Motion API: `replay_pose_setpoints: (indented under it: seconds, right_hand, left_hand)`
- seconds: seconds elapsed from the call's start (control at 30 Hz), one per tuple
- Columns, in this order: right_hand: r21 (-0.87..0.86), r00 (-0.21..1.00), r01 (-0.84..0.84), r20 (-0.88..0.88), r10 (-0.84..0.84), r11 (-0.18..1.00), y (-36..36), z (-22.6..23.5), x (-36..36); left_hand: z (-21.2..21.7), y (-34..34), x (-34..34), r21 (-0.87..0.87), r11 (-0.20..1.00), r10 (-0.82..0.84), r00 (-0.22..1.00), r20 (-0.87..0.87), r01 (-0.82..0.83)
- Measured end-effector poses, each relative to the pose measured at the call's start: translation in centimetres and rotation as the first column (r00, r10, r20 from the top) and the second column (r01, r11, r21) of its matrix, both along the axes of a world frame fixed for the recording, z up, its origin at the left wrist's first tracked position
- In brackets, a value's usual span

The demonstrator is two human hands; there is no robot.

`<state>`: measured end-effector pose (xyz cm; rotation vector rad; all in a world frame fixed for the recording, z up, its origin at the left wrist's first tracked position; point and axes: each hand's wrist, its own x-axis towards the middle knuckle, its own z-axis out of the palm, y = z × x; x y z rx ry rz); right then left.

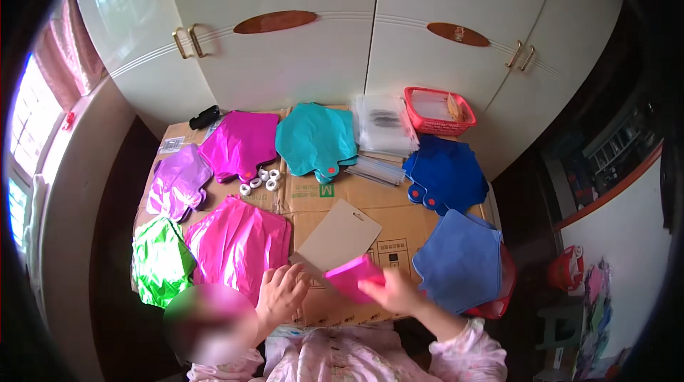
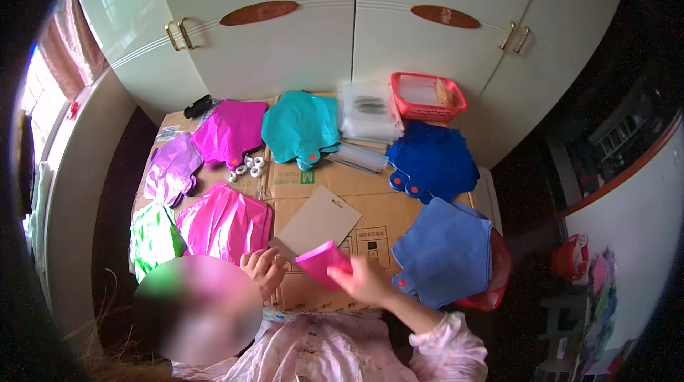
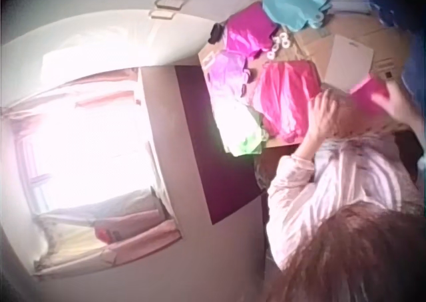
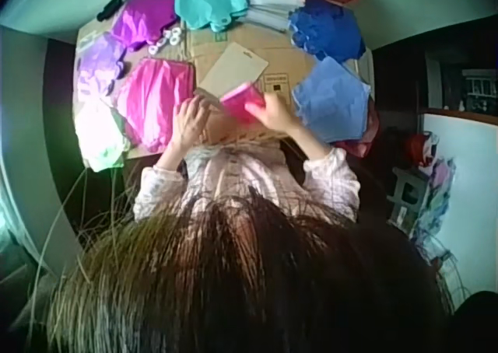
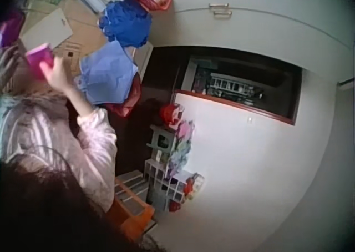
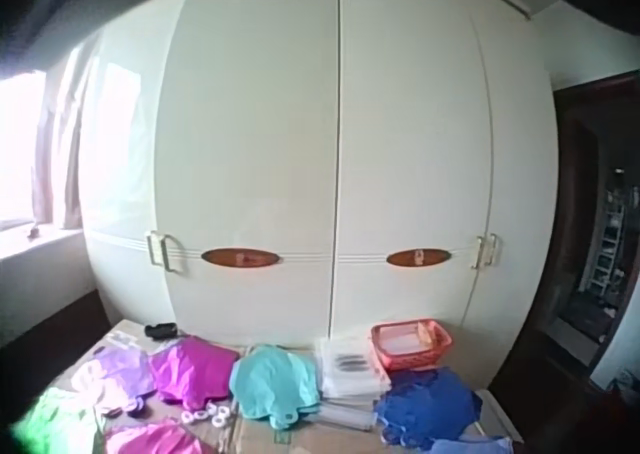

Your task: Folding colored plastic sheets and inserting them into plastic packaging bags with cardboard inserts.

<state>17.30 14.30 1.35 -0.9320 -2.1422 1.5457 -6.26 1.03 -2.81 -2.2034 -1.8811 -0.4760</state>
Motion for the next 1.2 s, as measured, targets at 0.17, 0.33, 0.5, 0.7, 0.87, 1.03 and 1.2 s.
replay_pose_setpoints:
  seconds: [0.17,0.33,0.5,0.7,0.87,1.03,1.2]
  right_hand:
    - [-0.393,0.991,-0.049,-0.136,-0.005,0.918,6.3,-4.7,-5.9]
    - [-0.401,0.985,-0.158,0.001,0.173,0.902,7.6,-7.2,-8.2]
    - [-0.048,0.942,-0.21,0.256,0.215,0.977,7.3,-7.9,-8.6]
    - [0.093,0.917,-0.263,0.334,0.218,0.96,7.1,-6.8,-8.7]
    - [0.135,0.87,-0.344,0.419,0.261,0.929,7.4,-6.1,-9.2]
    - [0.114,0.687,-0.455,0.676,0.266,0.883,7.4,-3.1,-9.9]
    - [0.211,0.656,-0.48,0.731,0.188,0.851,7.0,-0.6,-10.8]
  left_hand:
    - [-1.4,-1.4,1.2,-0.048,0.995,0.088,0.989,0.121,-0.083]
    - [-1.2,-1.1,1.9,-0.125,0.99,0.095,0.976,0.194,-0.072]
    - [-1.4,-0.9,1.8,-0.178,0.983,0.075,0.982,0.173,-0.043]
    - [-1.4,-0.5,1.8,-0.203,0.979,0.046,0.988,0.146,-0.016]
    - [-1.4,0.2,1.7,-0.234,0.972,0.035,0.99,0.136,-0.002]
    - [-1.0,1.3,1.4,-0.271,0.962,-0.002,0.992,0.127,0.037]
    - [-1.0,1.5,1.2,-0.301,0.953,-0.01,0.994,0.105,0.041]
